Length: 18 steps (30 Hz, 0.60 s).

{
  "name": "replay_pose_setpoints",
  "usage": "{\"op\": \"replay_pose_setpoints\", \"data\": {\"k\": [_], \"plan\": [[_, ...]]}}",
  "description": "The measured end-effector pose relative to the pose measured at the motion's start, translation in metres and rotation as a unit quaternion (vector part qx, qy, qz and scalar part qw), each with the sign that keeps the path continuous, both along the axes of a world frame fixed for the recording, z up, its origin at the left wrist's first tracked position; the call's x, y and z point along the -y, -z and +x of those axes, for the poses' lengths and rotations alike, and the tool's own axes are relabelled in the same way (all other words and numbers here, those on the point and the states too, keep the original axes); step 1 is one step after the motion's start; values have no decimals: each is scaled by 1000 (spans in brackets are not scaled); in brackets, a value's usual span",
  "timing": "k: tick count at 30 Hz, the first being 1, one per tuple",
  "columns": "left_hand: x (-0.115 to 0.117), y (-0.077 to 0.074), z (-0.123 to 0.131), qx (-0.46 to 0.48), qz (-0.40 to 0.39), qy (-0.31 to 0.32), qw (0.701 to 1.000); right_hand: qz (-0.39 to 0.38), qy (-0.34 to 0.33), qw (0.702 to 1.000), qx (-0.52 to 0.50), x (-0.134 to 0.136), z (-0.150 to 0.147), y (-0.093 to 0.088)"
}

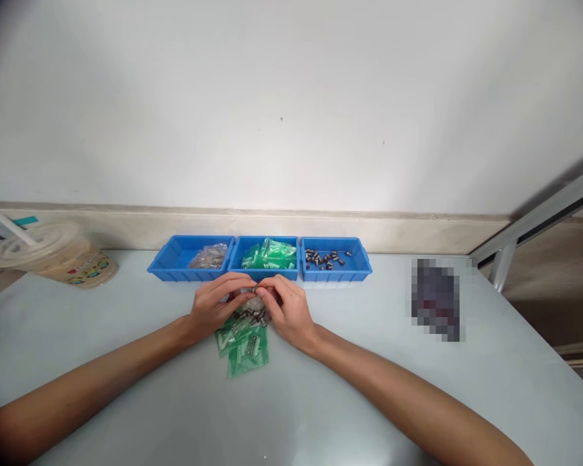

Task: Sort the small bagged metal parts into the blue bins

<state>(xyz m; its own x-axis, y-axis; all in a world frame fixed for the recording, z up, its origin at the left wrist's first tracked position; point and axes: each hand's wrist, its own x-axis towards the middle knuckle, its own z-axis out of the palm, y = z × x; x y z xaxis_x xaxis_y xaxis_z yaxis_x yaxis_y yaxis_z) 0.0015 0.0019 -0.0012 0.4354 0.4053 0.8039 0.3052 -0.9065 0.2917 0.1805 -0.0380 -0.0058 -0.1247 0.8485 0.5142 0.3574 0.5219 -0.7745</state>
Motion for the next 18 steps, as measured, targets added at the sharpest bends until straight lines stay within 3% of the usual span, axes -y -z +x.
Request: {"op": "replay_pose_setpoints", "data": {"k": [8,14,18], "plan": [[1,-1,-1,-1,1,5,1000,-4,-21,999,31,0,0,-1],[4,1,-2,21,-48,-58,997,-17,-13,999,24,-1,0,-2],[2,0,-3,24,-14,-33,999,-9,-8,1000,28,-1,1,-2]]}}
